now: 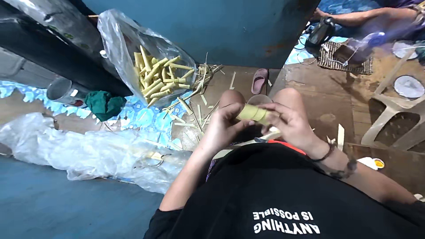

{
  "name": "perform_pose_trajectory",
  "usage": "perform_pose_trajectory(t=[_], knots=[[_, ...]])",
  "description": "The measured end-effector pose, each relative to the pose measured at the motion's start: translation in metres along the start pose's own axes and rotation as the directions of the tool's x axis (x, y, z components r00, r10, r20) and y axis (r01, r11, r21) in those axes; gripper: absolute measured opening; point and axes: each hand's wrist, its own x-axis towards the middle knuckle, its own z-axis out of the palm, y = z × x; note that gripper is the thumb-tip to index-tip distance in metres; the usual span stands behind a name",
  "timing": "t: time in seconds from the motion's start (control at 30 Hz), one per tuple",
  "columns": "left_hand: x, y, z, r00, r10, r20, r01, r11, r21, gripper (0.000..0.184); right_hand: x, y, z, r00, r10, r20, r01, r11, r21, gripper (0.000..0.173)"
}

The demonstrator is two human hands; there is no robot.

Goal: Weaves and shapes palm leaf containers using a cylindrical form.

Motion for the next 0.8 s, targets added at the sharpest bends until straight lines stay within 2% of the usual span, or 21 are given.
perform_pose_trajectory(t=[0.03, 0.07, 0.1, 0.17, 0.2, 0.23, 0.27, 0.3, 0.33, 0.37, 0.4, 0.43, 0.47, 0.53, 0.57, 0.6, 0.63, 0.67, 0.7, 0.73, 0.8], knots=[[0.0, 0.0, 0.0, 1.0, 0.013, 0.021, -0.013, 1.0, -0.001, 0.012, 0.001, -0.003, -0.003, 0.978, 0.202, 0.048, -0.207, 0.945, 0.252, 0.031], [0.0, -0.001, 0.001, 0.999, 0.02, 0.033, -0.02, 1.0, 0.006, 0.009, 0.001, -0.004, -0.005, 0.947, 0.309, 0.088, -0.318, 0.867, 0.384, 0.037], [0.001, -0.001, 0.002, 0.999, 0.021, 0.037, -0.022, 1.0, 0.018, 0.007, -0.001, -0.003, -0.006, 0.949, 0.302, 0.085, -0.311, 0.873, 0.376, 0.037], [0.002, -0.001, 0.003, 0.999, 0.016, 0.031, -0.017, 1.0, 0.02, 0.006, -0.008, 0.005, -0.004, 0.999, 0.009, -0.03, -0.009, 1.0, -0.009, 0.029], [0.002, 0.0, 0.003, 1.0, 0.008, 0.024, -0.009, 1.0, 0.009, 0.007, -0.01, 0.009, -0.004, 0.981, -0.192, -0.043, 0.175, 0.953, -0.247, 0.037], [0.002, 0.001, 0.003, 1.0, -0.009, 0.015, 0.009, 1.0, 0.001, 0.008, -0.011, 0.011, -0.004, 0.95, -0.311, -0.037, 0.277, 0.89, -0.361, 0.041], [0.002, 0.003, 0.004, 1.0, -0.023, 0.011, 0.023, 1.0, -0.004, 0.01, -0.013, 0.011, -0.005, 0.958, -0.283, -0.054, 0.251, 0.912, -0.323, 0.037], [0.003, 0.003, 0.005, 1.0, -0.021, 0.011, 0.021, 1.0, -0.008, 0.011, -0.013, 0.007, -0.008, 0.991, -0.109, -0.076, 0.098, 0.986, -0.138, 0.03], [0.003, 0.003, 0.006, 1.0, -0.012, 0.023, 0.012, 1.0, -0.009, 0.01, -0.012, 0.003, -0.01, 0.991, 0.12, -0.055, -0.11, 0.983, 0.146, 0.028], [0.003, 0.003, 0.006, 0.999, -0.001, 0.044, 0.001, 1.0, -0.006, 0.009, -0.01, 0.0, -0.013, 0.956, 0.292, -0.005, -0.272, 0.897, 0.347, 0.034], [0.004, 0.004, 0.007, 0.998, 0.003, 0.057, -0.003, 1.0, -0.005, 0.007, -0.011, -0.001, -0.015, 0.937, 0.348, 0.021, -0.326, 0.855, 0.404, 0.038], [0.005, 0.003, 0.006, 0.998, 0.005, 0.059, -0.005, 1.0, -0.005, 0.006, -0.013, 0.001, -0.015, 0.957, 0.29, -0.007, -0.272, 0.907, 0.321, 0.035], [0.006, 0.002, 0.006, 0.999, -0.004, 0.048, 0.004, 1.0, -0.007, 0.005, -0.017, 0.006, -0.014, 0.989, 0.138, -0.057, -0.13, 0.985, 0.117, 0.03], [0.007, 0.001, 0.006, 0.999, -0.034, 0.028, 0.035, 0.999, -0.031, 0.009, -0.021, 0.015, -0.014, 0.974, -0.218, -0.065, 0.189, 0.935, -0.301, 0.043], [0.007, 0.002, 0.006, 0.999, -0.041, 0.026, 0.042, 0.998, -0.045, 0.012, -0.021, 0.018, -0.015, 0.965, -0.254, -0.06, 0.223, 0.921, -0.32, 0.043], [0.007, 0.004, 0.007, 0.999, -0.039, 0.029, 0.04, 0.998, -0.047, 0.015, -0.022, 0.017, -0.016, 0.987, -0.143, -0.068, 0.128, 0.973, -0.193, 0.037], [0.007, 0.005, 0.008, 0.999, -0.03, 0.04, 0.031, 0.999, -0.036, 0.017, -0.022, 0.013, -0.018, 0.997, 0.058, -0.054, -0.054, 0.996, 0.069, 0.029], [0.008, 0.006, 0.009, 0.999, -0.017, 0.05, 0.018, 0.999, -0.027, 0.016, -0.02, 0.009, -0.02, 0.972, 0.237, -0.005, -0.224, 0.925, 0.308, 0.032], [0.009, 0.004, 0.01, 0.998, -0.013, 0.059, 0.014, 1.0, -0.026, 0.013, -0.02, 0.006, -0.021, 0.947, 0.319, 0.027, -0.302, 0.862, 0.406, 0.037], [0.01, 0.003, 0.01, 0.998, -0.014, 0.058, 0.016, 0.999, -0.028, 0.01, -0.022, 0.006, -0.021, 0.956, 0.294, 0.005, -0.276, 0.894, 0.353, 0.036], [0.011, 0.003, 0.009, 0.998, -0.035, 0.054, 0.038, 0.998, -0.041, 0.009, -0.027, 0.012, -0.018, 0.993, -0.022, -0.113, 0.011, 0.996, -0.091, 0.033]])
